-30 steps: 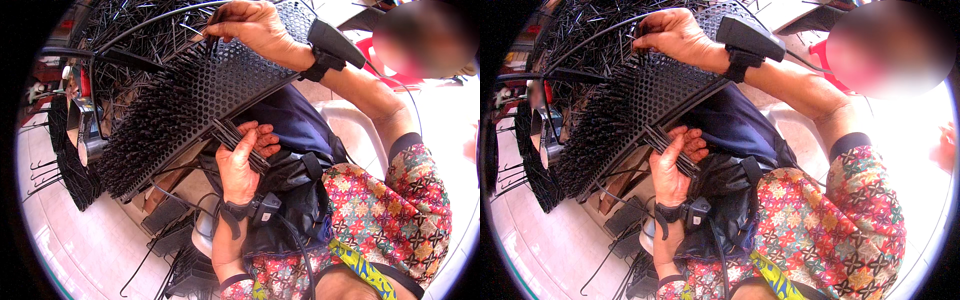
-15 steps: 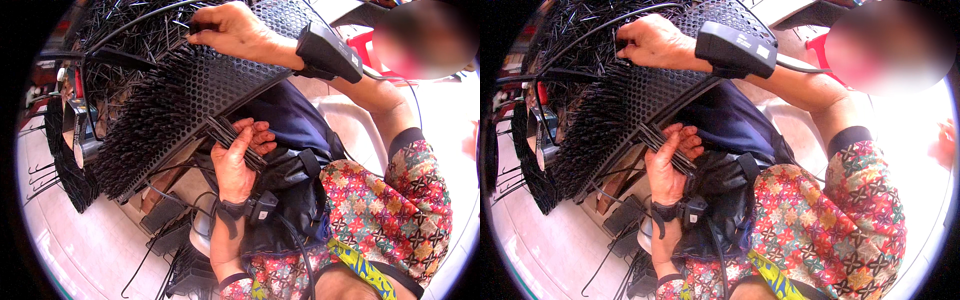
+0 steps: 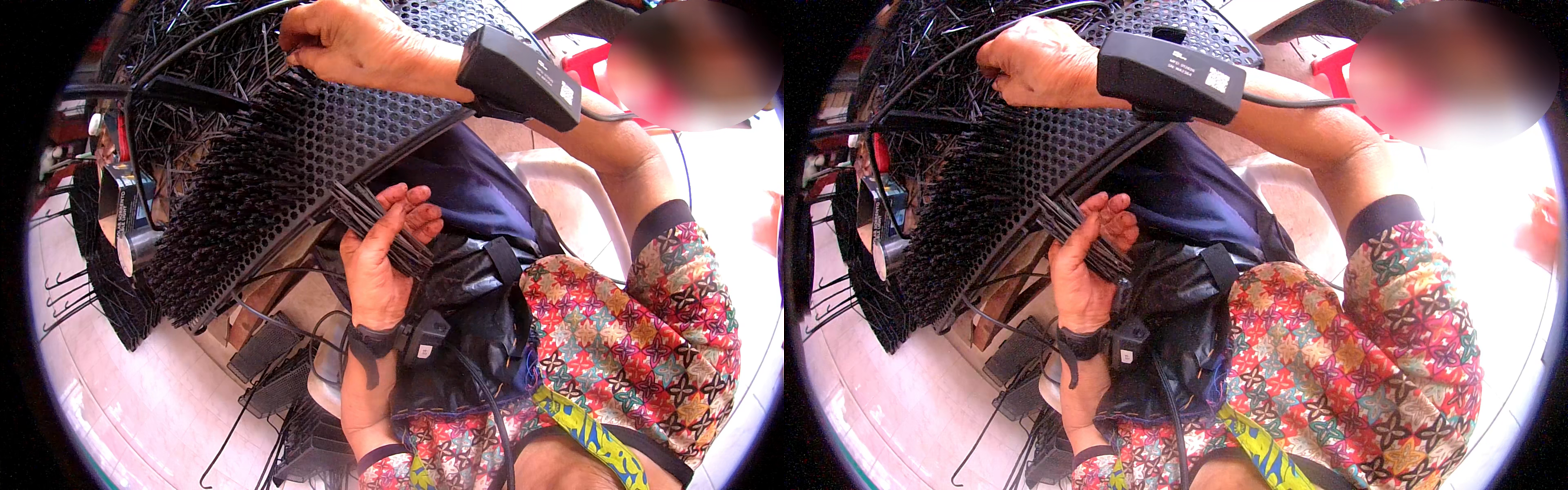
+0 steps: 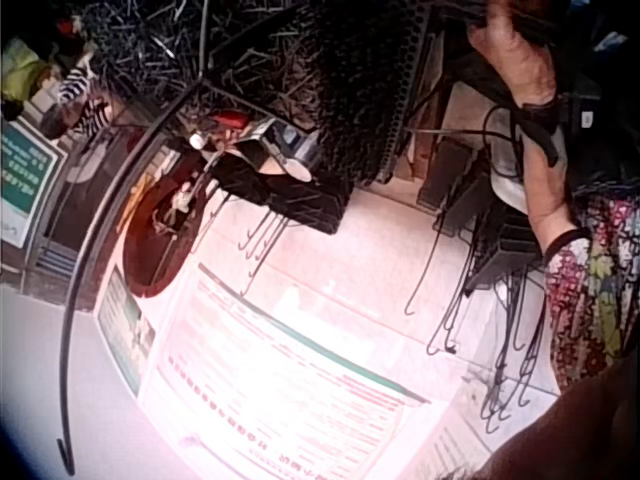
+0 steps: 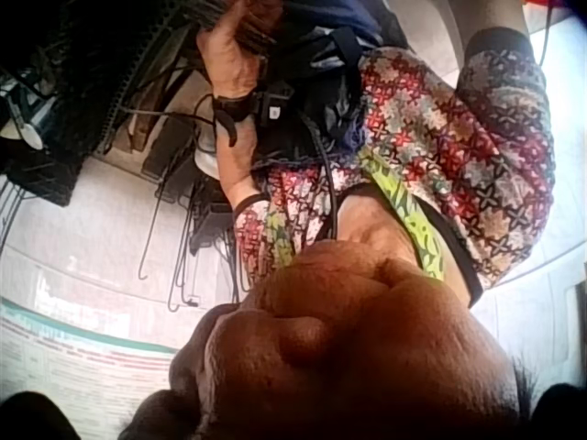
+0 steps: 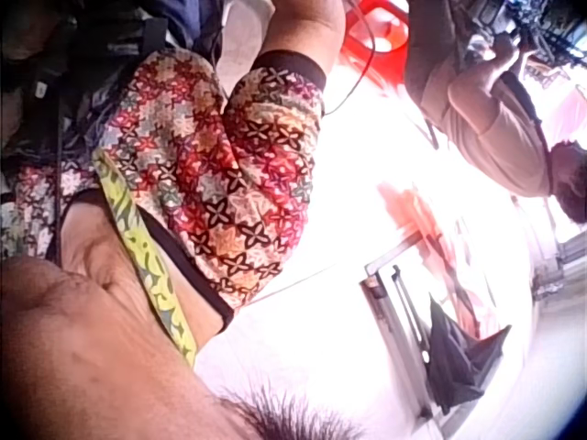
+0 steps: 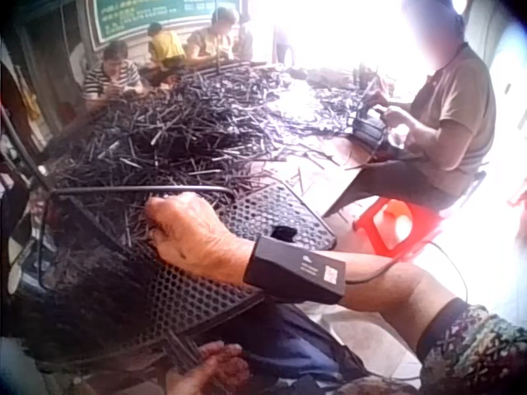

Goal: The person picks up black cable ties one at a time and inserts them into individual holes in a black plastic grid.

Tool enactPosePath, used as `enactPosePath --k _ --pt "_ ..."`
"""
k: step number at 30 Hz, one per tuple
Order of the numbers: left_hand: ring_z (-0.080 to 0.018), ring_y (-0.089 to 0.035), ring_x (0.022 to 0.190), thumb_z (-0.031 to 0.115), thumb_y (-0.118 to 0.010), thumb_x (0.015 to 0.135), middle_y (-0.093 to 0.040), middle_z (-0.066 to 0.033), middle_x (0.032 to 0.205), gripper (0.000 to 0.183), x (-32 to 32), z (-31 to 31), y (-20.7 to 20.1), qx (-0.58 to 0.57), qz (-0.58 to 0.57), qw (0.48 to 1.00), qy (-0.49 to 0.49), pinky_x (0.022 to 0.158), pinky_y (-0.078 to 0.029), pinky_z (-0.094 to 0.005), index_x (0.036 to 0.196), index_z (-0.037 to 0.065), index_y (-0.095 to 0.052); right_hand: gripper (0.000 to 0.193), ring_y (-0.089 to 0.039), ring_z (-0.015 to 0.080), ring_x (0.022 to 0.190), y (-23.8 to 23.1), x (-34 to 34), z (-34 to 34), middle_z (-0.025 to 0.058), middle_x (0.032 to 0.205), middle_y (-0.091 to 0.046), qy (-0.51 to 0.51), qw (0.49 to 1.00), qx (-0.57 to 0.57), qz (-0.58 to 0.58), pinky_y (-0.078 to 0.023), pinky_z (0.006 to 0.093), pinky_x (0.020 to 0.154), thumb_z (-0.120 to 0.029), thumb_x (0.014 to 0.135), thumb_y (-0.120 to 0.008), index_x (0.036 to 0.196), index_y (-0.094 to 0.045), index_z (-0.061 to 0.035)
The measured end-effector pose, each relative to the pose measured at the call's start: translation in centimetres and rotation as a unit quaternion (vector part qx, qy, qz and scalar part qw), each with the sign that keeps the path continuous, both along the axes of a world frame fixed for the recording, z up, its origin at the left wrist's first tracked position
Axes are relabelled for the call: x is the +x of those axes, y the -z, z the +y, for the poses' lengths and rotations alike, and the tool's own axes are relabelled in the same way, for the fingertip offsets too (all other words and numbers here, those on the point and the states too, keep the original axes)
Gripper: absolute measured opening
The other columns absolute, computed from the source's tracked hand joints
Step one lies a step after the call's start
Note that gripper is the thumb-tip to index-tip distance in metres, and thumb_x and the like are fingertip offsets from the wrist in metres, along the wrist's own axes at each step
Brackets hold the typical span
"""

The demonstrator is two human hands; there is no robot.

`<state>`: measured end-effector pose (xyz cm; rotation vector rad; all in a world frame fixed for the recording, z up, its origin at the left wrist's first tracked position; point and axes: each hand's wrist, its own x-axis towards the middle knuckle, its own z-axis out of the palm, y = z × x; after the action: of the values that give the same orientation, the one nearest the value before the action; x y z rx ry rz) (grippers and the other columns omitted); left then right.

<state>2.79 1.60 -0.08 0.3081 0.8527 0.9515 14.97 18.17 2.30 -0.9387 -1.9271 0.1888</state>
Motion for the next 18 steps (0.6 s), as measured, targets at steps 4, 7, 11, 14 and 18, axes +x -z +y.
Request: enactPosePath --k 4,7,11,14,18 --pt "-0.0243 -0.058 0.08 0.01 -0.049 0.081 -0.055 -0.0177 0.095 0.022 0.0 -0.3 0.3 -0.002 0.009 0.999 -0.035 0.071 -0.049 -0.0339 0.099 -0.003 -0.049 0.011 -0.056 0.0298 0.06 0.6 0.1 0.9 0.0132 0.06 -0.055 -0.034 0.997 0.051 -0.036 -0.045 0.0367 0.055 -0.012 0.062 -0.056 0.07 -0.056 -0.0043" --pt "-0.0248 -0.058 0.079 0.012 -0.049 0.081 -0.055 -0.0176 0.094 0.022 -0.1 -0.3 0.6 -0.011 0.003 0.999 -0.032 0.07 -0.049 -0.0364 0.099 -0.002 -0.049 0.01 -0.056 0.0296 0.06 0.8 0.4 1.3 0.0131 0.059 -0.054 -0.047 0.995 0.065 -0.062 -0.044 0.0371 0.054 -0.012 0.064 -0.056 0.07 -0.055 -0.0047" --pt "-0.0245 -0.058 0.075 0.015 -0.049 0.082 -0.057 -0.0158 0.087 0.023 -0.3 -0.3 0.1 -0.027 -0.026 0.999 0.0 0.066 -0.05 -0.0389 0.1 0.001 -0.049 0.009 -0.056 0.0291 0.06 1.4 0.8 1.3 0.0132 0.058 -0.054 -0.033 0.995 0.09 -0.037 -0.044 0.0369 0.054 -0.014 0.066 -0.057 0.068 -0.056 -0.0049" --pt "-0.0235 -0.056 0.069 0.019 -0.048 0.083 -0.057 -0.0126 0.082 0.023 -0.5 -0.3 0.1 -0.012 -0.019 0.999 0.026 0.059 -0.049 -0.0377 0.102 0.006 -0.048 0.015 -0.057 0.0292 0.059 1.9 1.2 0.3 0.0141 0.057 -0.054 -0.008 0.992 0.07 -0.102 -0.045 0.0368 0.052 -0.018 0.069 -0.057 0.066 -0.055 -0.0036" --pt "-0.0194 -0.051 0.059 0.022 -0.048 0.083 -0.055 -0.009 0.075 0.022 -0.5 -0.2 0.0 0.021 -0.011 0.999 0.034 0.046 -0.042 -0.0304 0.102 0.008 -0.048 0.03 -0.056 0.0321 0.055 1.6 1.9 -3.3 0.0162 0.052 -0.051 -0.026 0.991 0.111 -0.071 -0.045 0.0368 0.049 -0.028 0.073 -0.057 0.06 -0.052 -0.0014"
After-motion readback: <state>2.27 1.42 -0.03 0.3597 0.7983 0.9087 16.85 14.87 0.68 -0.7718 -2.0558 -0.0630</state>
